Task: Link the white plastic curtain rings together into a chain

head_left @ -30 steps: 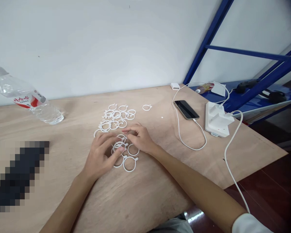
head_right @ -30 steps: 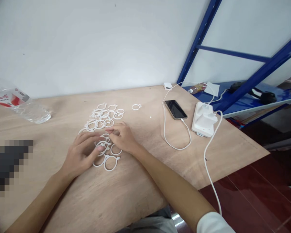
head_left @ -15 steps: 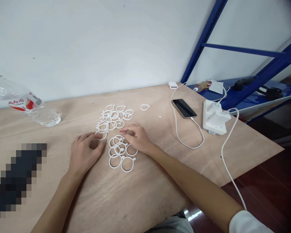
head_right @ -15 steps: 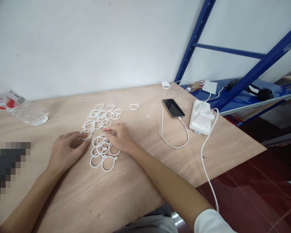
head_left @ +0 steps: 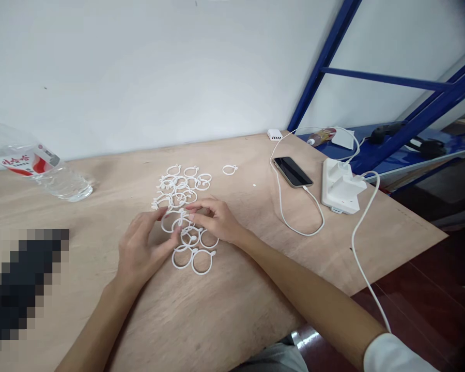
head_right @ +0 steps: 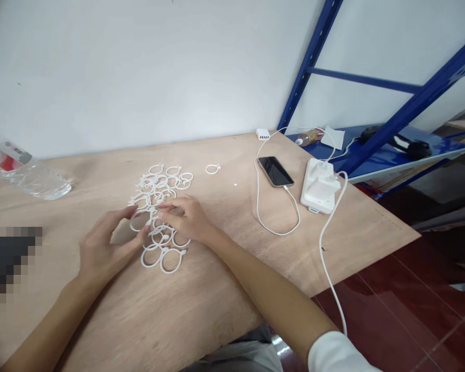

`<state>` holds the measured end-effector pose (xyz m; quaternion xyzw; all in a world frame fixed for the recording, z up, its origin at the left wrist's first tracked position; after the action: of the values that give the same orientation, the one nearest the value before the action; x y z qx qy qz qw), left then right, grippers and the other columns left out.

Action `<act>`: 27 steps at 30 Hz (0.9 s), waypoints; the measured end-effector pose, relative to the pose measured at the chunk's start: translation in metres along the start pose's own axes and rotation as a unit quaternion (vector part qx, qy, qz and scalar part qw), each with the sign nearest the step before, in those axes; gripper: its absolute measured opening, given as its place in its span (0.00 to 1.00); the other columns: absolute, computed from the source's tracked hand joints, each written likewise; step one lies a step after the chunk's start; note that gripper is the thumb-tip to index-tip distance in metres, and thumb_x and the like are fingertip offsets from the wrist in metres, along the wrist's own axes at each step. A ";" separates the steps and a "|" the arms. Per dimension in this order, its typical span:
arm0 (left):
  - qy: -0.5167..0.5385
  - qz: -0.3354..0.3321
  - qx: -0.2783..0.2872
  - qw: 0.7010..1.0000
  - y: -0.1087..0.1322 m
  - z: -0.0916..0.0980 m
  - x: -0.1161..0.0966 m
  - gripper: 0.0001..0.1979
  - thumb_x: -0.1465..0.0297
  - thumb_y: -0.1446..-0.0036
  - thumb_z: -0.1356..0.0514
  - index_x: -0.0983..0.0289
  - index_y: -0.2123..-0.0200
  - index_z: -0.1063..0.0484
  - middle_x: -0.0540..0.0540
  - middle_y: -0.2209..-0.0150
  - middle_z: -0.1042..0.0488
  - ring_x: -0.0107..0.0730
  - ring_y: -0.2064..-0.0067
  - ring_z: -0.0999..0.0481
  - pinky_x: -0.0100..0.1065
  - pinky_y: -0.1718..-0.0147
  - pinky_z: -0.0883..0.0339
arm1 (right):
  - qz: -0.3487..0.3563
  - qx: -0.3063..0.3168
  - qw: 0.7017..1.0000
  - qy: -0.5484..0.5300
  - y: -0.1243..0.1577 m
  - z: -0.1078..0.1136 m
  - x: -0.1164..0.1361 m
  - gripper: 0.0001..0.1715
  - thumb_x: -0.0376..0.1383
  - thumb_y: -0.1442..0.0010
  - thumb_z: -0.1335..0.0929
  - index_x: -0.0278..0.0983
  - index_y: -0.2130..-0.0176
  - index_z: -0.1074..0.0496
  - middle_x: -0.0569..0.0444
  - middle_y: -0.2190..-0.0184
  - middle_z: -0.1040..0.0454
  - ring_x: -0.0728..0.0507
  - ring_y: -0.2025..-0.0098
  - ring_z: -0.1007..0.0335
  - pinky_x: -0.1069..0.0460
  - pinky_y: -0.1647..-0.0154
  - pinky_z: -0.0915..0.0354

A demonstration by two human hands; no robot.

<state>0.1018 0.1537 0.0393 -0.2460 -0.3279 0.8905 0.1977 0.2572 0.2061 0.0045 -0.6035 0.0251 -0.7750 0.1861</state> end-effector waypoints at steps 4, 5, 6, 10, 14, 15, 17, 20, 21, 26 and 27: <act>0.018 -0.059 0.019 0.998 0.002 -0.007 -0.015 0.20 0.66 0.45 0.40 0.58 0.48 0.34 0.55 0.58 0.26 0.37 0.58 0.25 0.39 0.57 0.30 | 0.009 0.052 0.998 -0.044 -0.001 -0.006 0.004 0.11 0.32 0.44 0.31 0.40 0.61 0.21 0.55 0.65 0.23 0.49 0.62 0.30 0.54 0.61 0.36; 0.017 -0.063 0.020 0.998 0.002 -0.008 -0.016 0.18 0.66 0.44 0.40 0.58 0.49 0.33 0.55 0.58 0.26 0.37 0.58 0.25 0.39 0.58 0.29 | 0.016 0.059 0.997 -0.056 -0.001 -0.006 0.005 0.11 0.31 0.44 0.32 0.39 0.61 0.21 0.55 0.65 0.23 0.48 0.61 0.30 0.54 0.59 0.36; 0.017 -0.064 0.020 0.998 0.003 -0.008 -0.017 0.17 0.66 0.44 0.40 0.59 0.50 0.32 0.56 0.58 0.26 0.37 0.58 0.25 0.38 0.59 0.29 | 0.024 0.064 0.995 -0.067 -0.001 -0.007 0.006 0.11 0.31 0.43 0.33 0.39 0.62 0.21 0.55 0.66 0.22 0.48 0.61 0.30 0.54 0.58 0.36; 0.026 -0.056 0.025 0.998 0.003 -0.009 -0.015 0.13 0.67 0.44 0.41 0.60 0.54 0.30 0.55 0.59 0.26 0.37 0.59 0.25 0.37 0.60 0.29 | 0.024 0.070 0.993 -0.095 -0.001 -0.008 0.004 0.12 0.31 0.42 0.34 0.37 0.63 0.21 0.54 0.66 0.22 0.48 0.60 0.29 0.53 0.57 0.36; 0.046 -0.027 0.036 0.998 0.003 -0.010 -0.012 0.12 0.66 0.43 0.42 0.60 0.56 0.29 0.55 0.60 0.25 0.36 0.60 0.24 0.35 0.61 0.29 | 0.005 0.054 0.996 -0.069 -0.001 -0.007 0.001 0.10 0.35 0.42 0.33 0.37 0.65 0.21 0.54 0.68 0.22 0.49 0.65 0.30 0.54 0.63 0.37; 0.053 -0.018 0.039 0.998 0.003 -0.011 -0.011 0.12 0.65 0.43 0.42 0.60 0.56 0.28 0.55 0.59 0.25 0.36 0.60 0.24 0.35 0.61 0.29 | 0.007 0.049 0.997 -0.061 -0.001 -0.006 0.002 0.10 0.36 0.42 0.33 0.37 0.66 0.21 0.55 0.70 0.23 0.49 0.66 0.31 0.54 0.65 0.37; 0.069 0.000 0.048 0.996 0.003 -0.012 -0.010 0.12 0.65 0.44 0.42 0.60 0.57 0.27 0.55 0.59 0.25 0.36 0.60 0.24 0.34 0.61 0.29 | 0.017 0.038 0.998 -0.056 -0.001 -0.005 0.005 0.09 0.36 0.43 0.32 0.37 0.69 0.21 0.56 0.72 0.24 0.49 0.67 0.33 0.55 0.66 0.38; 0.098 0.030 0.076 0.992 0.003 -0.016 -0.008 0.12 0.65 0.44 0.42 0.60 0.58 0.27 0.54 0.60 0.25 0.35 0.60 0.24 0.34 0.62 0.29 | 0.035 0.024 0.997 -0.066 -0.001 -0.002 0.007 0.08 0.35 0.44 0.31 0.38 0.72 0.21 0.56 0.73 0.25 0.49 0.66 0.33 0.54 0.63 0.37; 0.108 0.039 0.086 0.990 0.003 -0.018 -0.007 0.12 0.64 0.44 0.43 0.61 0.57 0.26 0.54 0.60 0.24 0.34 0.61 0.24 0.33 0.63 0.30 | 0.037 0.022 0.997 -0.070 -0.001 -0.002 0.007 0.08 0.35 0.45 0.31 0.38 0.73 0.21 0.56 0.73 0.25 0.49 0.65 0.32 0.54 0.62 0.37; 0.120 0.047 0.094 0.987 0.004 -0.019 -0.006 0.14 0.64 0.44 0.42 0.62 0.56 0.26 0.55 0.59 0.24 0.35 0.60 0.24 0.34 0.60 0.30 | 0.030 0.024 0.996 -0.079 -0.002 -0.002 0.004 0.09 0.37 0.45 0.31 0.37 0.72 0.21 0.56 0.73 0.25 0.49 0.66 0.32 0.54 0.64 0.38; 0.115 0.045 0.089 0.988 0.004 -0.019 -0.005 0.14 0.64 0.44 0.42 0.62 0.56 0.26 0.55 0.59 0.24 0.35 0.58 0.24 0.35 0.59 0.30 | 0.027 0.024 0.997 -0.074 -0.002 -0.002 0.003 0.09 0.37 0.44 0.31 0.36 0.72 0.22 0.56 0.73 0.26 0.49 0.67 0.33 0.55 0.65 0.38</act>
<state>0.1159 0.1574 0.0261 -0.3424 -0.2106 0.8900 0.2150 0.2536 0.2064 0.0076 -0.6540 0.0090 -0.7230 0.2225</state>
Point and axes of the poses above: each hand's wrist, its own y-axis away from the middle knuckle, its own z-axis out of the back of the hand, x = y × z, the point moved 8 cm from there along -y, towards the middle knuckle
